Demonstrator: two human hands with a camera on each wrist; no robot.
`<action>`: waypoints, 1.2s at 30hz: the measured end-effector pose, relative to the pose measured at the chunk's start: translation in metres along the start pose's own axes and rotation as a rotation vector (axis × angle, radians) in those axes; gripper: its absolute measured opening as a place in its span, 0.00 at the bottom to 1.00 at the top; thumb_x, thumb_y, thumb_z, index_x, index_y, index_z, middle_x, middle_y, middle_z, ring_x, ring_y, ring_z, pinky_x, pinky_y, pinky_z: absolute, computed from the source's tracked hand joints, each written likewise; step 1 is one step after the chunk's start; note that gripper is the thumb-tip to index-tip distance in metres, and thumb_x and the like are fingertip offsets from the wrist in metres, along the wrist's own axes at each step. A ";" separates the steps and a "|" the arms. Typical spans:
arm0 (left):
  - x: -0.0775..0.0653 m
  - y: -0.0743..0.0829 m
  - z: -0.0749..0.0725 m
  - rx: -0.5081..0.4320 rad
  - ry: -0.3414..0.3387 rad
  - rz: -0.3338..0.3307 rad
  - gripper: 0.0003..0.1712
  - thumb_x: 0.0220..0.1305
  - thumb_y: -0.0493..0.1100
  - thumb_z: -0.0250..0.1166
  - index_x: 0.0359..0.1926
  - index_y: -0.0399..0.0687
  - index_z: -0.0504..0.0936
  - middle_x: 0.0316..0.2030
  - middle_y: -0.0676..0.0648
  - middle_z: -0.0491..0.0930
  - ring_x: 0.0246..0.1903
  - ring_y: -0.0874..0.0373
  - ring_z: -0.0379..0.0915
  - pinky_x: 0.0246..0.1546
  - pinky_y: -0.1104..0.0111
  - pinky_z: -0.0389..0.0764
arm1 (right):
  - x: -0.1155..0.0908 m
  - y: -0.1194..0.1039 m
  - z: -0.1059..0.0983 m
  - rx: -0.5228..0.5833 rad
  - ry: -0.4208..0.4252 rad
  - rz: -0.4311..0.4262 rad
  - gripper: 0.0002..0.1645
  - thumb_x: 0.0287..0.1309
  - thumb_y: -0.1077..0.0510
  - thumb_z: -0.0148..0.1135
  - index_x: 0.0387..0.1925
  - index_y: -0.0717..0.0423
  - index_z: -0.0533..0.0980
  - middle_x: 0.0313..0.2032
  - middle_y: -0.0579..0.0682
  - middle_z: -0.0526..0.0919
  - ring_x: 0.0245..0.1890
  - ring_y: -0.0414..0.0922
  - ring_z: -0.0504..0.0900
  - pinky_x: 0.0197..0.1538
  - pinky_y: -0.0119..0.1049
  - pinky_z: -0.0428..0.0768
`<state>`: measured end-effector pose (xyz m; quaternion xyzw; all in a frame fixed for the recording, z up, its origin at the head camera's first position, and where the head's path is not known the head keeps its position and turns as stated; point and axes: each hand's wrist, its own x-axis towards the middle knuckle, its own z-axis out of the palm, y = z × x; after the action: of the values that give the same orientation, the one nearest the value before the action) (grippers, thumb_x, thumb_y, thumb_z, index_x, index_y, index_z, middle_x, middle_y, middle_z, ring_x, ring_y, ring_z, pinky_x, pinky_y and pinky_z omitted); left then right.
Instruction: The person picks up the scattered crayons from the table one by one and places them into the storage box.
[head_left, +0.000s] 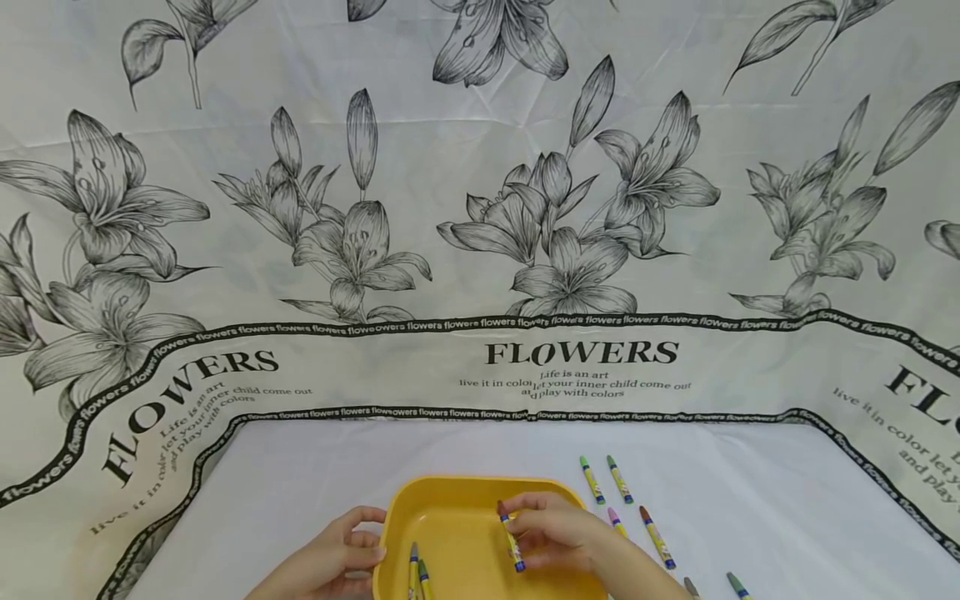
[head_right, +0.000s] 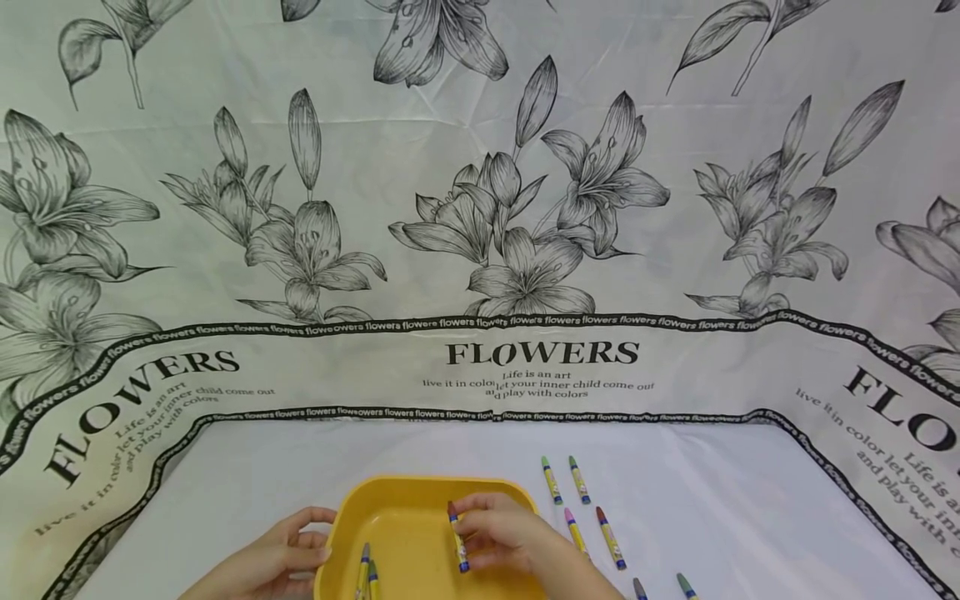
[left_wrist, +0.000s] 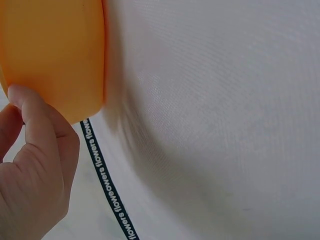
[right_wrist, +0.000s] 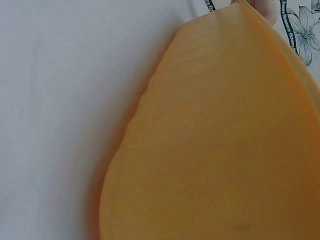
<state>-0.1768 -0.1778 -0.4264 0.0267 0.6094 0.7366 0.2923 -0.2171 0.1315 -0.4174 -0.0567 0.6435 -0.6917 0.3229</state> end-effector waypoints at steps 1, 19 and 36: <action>0.000 0.000 0.000 -0.001 0.000 0.000 0.29 0.63 0.33 0.58 0.60 0.33 0.55 0.34 0.45 0.76 0.32 0.58 0.78 0.40 0.65 0.81 | 0.001 0.002 0.002 -0.004 0.002 0.001 0.19 0.54 0.65 0.54 0.49 0.66 0.72 0.25 0.45 0.74 0.22 0.37 0.73 0.27 0.28 0.77; 0.000 -0.001 0.000 -0.004 0.010 -0.007 0.28 0.62 0.32 0.58 0.60 0.34 0.56 0.34 0.46 0.76 0.33 0.57 0.77 0.41 0.64 0.81 | 0.016 0.021 0.028 -0.110 0.073 0.079 0.14 0.53 0.64 0.58 0.44 0.63 0.75 0.20 0.46 0.74 0.18 0.38 0.74 0.25 0.30 0.80; 0.001 -0.001 -0.001 0.002 0.023 -0.009 0.27 0.63 0.33 0.58 0.59 0.35 0.57 0.33 0.47 0.76 0.32 0.58 0.77 0.39 0.66 0.81 | 0.025 0.025 0.046 -0.170 0.099 0.051 0.11 0.50 0.67 0.58 0.39 0.62 0.76 0.18 0.47 0.72 0.16 0.37 0.72 0.19 0.26 0.76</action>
<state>-0.1774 -0.1780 -0.4274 0.0159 0.6137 0.7348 0.2885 -0.2043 0.0803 -0.4414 -0.0332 0.7161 -0.6283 0.3021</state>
